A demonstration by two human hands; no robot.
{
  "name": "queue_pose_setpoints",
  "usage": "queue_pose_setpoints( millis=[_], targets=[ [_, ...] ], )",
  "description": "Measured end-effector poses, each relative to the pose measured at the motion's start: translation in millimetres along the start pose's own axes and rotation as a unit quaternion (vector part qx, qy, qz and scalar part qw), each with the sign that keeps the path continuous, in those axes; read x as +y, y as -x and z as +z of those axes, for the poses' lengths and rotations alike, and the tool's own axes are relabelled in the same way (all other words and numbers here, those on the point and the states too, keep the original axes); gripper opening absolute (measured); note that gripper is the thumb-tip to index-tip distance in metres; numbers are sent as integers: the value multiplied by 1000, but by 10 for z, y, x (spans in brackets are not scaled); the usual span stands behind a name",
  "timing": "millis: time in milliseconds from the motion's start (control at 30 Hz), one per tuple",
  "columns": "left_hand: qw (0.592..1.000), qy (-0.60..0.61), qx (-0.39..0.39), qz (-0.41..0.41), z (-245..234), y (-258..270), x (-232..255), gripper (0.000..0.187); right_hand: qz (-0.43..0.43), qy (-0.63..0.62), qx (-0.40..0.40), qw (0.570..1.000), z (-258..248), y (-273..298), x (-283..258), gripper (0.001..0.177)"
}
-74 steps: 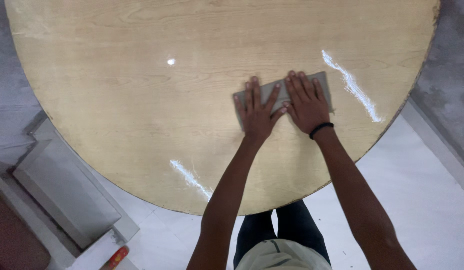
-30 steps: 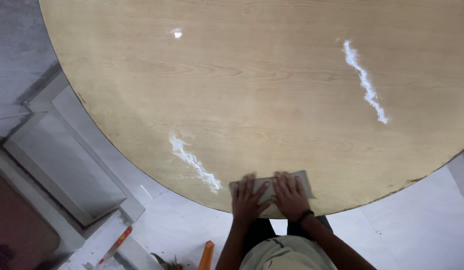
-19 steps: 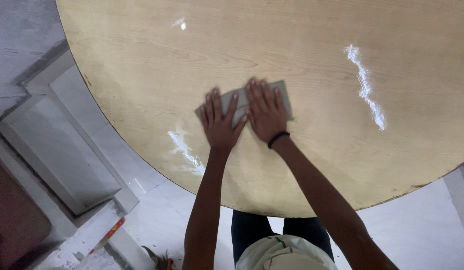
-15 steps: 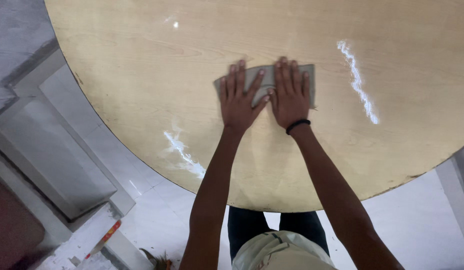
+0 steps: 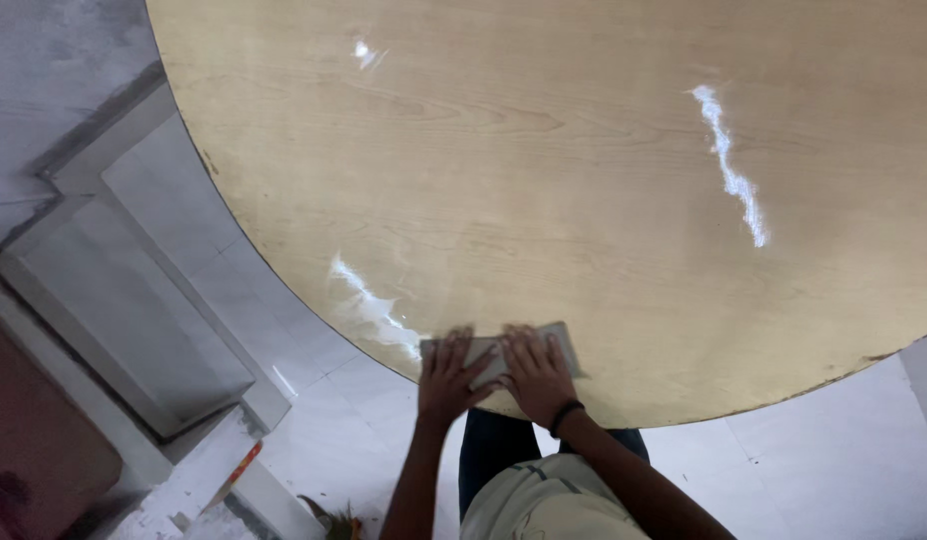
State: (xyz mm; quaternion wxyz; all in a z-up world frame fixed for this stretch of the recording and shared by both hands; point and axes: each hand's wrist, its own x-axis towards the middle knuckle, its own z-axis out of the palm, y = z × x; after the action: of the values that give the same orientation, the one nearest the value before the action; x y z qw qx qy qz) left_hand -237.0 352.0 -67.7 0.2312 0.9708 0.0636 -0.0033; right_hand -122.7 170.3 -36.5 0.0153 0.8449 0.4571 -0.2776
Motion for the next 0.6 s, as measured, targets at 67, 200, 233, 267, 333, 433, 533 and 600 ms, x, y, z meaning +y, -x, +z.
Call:
queue_pose_setpoints(
  millis=[67,200,233,267,333,433,533,600],
  targets=[
    [997,-55,-16,-46,-182,-7,-487,80,-78,4,97,992,-306,-577,-251,71],
    [982,-106,82,-131,-760,-593,-1148,74,-106,36,164,980,-1057,-1674,-477,74],
    [979,-104,101,-140,-894,-840,-1270,72,-99,39,174,979,-1225,-1912,-451,75],
    [981,-83,126,-125,-1006,-1119,-1366,70,-90,33,208,973,-1384,-2134,-370,74],
    [981,-66,141,-112,-1143,-1671,-1399,68,-63,30,238,969,-1643,-2440,-135,73],
    [980,-85,149,-100,-1208,-2345,-1148,68,2,43,268,962,-1890,-2470,302,70],
    [993,-48,92,-56,-1110,-2689,-694,68,115,-23,236,965,-1863,-2156,668,70],
    [999,-33,24,-9,-996,-2715,-432,69,169,-44,241,955,-1646,-1747,803,71]
  ],
)
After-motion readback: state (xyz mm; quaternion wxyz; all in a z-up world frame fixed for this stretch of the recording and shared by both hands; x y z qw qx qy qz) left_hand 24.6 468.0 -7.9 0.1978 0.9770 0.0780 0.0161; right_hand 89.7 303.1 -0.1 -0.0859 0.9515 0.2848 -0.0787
